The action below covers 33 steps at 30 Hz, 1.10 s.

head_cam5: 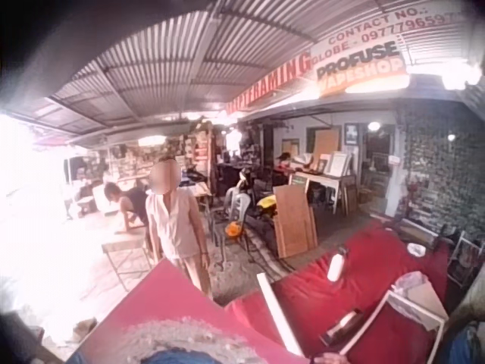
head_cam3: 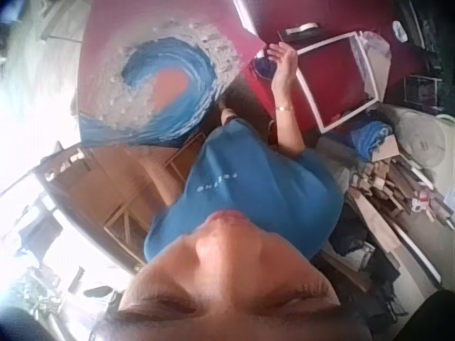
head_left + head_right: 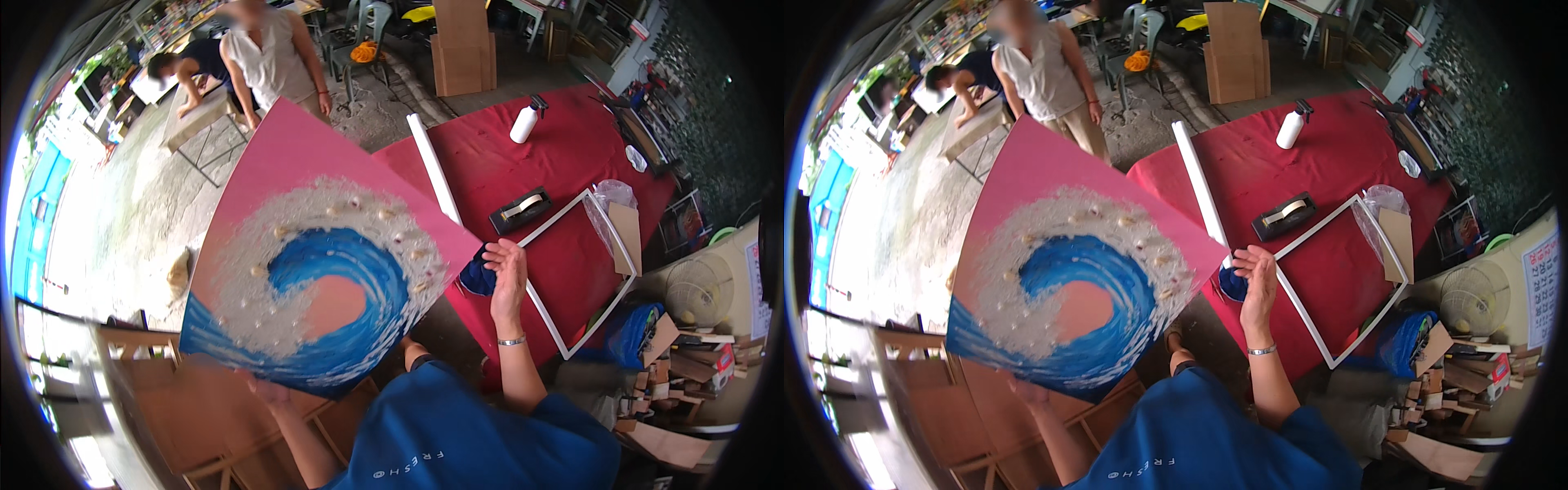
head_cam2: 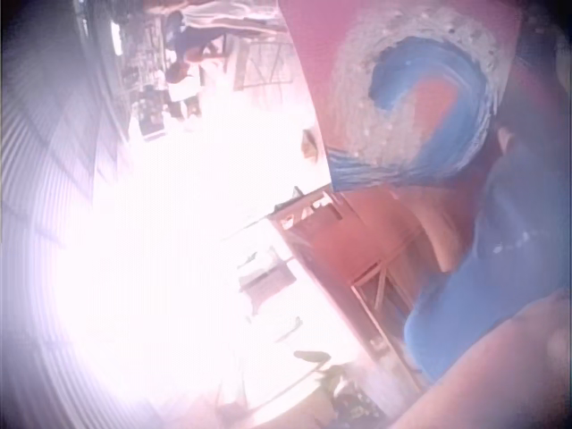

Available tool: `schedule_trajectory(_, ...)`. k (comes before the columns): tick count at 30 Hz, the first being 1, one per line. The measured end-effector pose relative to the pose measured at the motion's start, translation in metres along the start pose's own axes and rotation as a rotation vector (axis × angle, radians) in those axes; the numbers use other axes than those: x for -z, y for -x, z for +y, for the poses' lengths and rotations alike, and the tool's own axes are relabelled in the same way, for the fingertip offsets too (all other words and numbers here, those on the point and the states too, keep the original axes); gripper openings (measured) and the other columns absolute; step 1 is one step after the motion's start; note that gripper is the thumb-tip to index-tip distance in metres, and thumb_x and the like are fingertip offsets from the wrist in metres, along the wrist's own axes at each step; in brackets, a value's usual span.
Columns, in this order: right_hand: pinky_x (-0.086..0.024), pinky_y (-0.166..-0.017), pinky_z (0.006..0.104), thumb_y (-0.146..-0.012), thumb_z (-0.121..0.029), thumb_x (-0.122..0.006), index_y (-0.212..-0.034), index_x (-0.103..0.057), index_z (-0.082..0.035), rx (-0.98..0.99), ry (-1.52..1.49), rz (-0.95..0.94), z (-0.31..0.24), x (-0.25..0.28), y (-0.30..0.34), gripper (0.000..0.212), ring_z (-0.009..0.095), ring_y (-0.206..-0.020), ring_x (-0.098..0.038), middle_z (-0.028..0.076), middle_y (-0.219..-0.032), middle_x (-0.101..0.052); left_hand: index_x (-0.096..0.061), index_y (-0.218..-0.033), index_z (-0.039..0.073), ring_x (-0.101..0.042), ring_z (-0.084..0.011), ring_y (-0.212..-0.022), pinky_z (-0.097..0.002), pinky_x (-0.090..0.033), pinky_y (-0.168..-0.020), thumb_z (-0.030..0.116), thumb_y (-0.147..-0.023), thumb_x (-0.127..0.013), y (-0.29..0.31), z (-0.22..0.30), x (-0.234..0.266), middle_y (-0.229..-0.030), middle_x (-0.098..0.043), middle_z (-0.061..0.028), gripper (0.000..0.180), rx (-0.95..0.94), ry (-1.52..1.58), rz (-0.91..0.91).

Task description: The person places a shopping bag on a shelf, walks through a cluttered art shop, and picks up a framed picture. They then move to an outdoor area, place the frame on a table, and pick up a rolled canvas and a painting, showing it to another person before placing it back down.

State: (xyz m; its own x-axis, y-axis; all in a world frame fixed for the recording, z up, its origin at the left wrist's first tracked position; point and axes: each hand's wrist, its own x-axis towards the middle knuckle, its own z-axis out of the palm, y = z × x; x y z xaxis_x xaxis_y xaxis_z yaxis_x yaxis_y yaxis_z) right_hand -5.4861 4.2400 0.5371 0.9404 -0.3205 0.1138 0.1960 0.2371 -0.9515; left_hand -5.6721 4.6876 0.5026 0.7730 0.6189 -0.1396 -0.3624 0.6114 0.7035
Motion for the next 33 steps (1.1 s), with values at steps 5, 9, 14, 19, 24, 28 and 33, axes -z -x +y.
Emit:
schedule_trajectory(5,-0.042,-0.087,0.0311,-0.1,-0.042,-0.03,-0.115,-0.052,0.001,0.267,0.282,-0.237,-0.028,-0.008,-0.057,0.051,0.02,-0.102,-0.057,0.012,-0.109,-0.061,-0.03,-0.142,0.008,-0.035,-0.0299,-0.129,-0.046,-0.029,-0.108,0.056,-0.09,-0.046,-0.021,0.016,-0.015,-0.144,-0.035,-0.01,0.073,-0.079,-0.117,-0.059)
schedule_trajectory(9,-0.039,-0.096,0.0344,-0.097,-0.052,-0.029,-0.122,-0.05,0.003,0.099,0.123,-0.626,-0.006,-0.056,-0.1,0.064,0.021,-0.108,-0.054,0.014,-0.121,-0.055,-0.03,-0.142,0.008,-0.036,-0.0293,-0.129,-0.0459,-0.031,-0.107,0.056,-0.09,-0.045,-0.068,0.023,-0.02,-0.143,-0.036,-0.0098,0.072,-0.019,-0.165,-0.142)
schedule_trajectory(14,-0.039,-0.09,0.0286,-0.1,-0.038,-0.037,-0.113,-0.052,-0.001,-0.04,-0.061,-0.394,0.042,-0.051,-0.152,0.042,0.014,-0.098,-0.051,0.006,-0.109,-0.055,-0.034,-0.139,0.007,-0.042,-0.0292,-0.123,-0.045,-0.035,-0.103,0.058,-0.088,-0.05,-0.136,-0.009,-0.065,-0.137,-0.043,-0.0103,0.074,-0.018,-0.284,-0.073)
schedule_trajectory(19,-0.038,-0.082,0.0214,-0.101,-0.021,-0.04,-0.101,-0.055,0.001,-0.02,0.078,-0.252,0.05,-0.062,-0.172,0.027,0.006,-0.09,-0.046,0.0,-0.095,-0.055,-0.036,-0.138,0.007,-0.044,-0.0282,-0.122,-0.0439,-0.035,-0.103,0.056,-0.087,-0.052,-0.192,-0.032,-0.079,-0.135,-0.046,-0.0095,0.073,0.044,-0.227,-0.021)
schedule_trajectory(24,-0.038,-0.093,0.0264,-0.099,-0.017,-0.045,-0.118,-0.054,0.003,0.092,0.184,0.049,0.101,-0.034,-0.208,0.029,0.01,-0.103,-0.05,0.004,-0.113,-0.057,-0.037,-0.137,0.004,-0.047,-0.0269,-0.12,-0.043,-0.035,-0.102,0.053,-0.088,-0.053,-0.298,-0.072,-0.13,-0.132,-0.048,-0.0093,0.071,0.138,-0.27,-0.276)
schedule_trajectory(28,-0.036,-0.099,0.0307,-0.099,-0.017,-0.046,-0.124,-0.05,0.005,0.197,0.083,0.31,0.112,-0.019,-0.24,0.034,0.015,-0.112,-0.048,0.009,-0.124,-0.053,-0.044,-0.13,0.002,-0.052,-0.024,-0.113,-0.0396,-0.04,-0.097,0.046,-0.092,-0.049,-0.394,-0.119,-0.183,-0.124,-0.054,-0.0104,0.058,0.233,-0.304,-0.463)
schedule_trajectory(33,-0.029,-0.108,0.0378,-0.099,-0.018,-0.041,-0.13,-0.041,0.01,0.283,0.22,0.617,0.081,-0.041,-0.271,0.042,0.022,-0.126,-0.04,0.016,-0.138,-0.041,-0.029,-0.142,-0.002,-0.045,-0.0166,-0.115,-0.0293,-0.032,-0.1,0.034,-0.098,-0.042,-0.506,-0.148,-0.355,-0.129,-0.048,-0.0092,0.058,0.213,-0.507,-0.827)
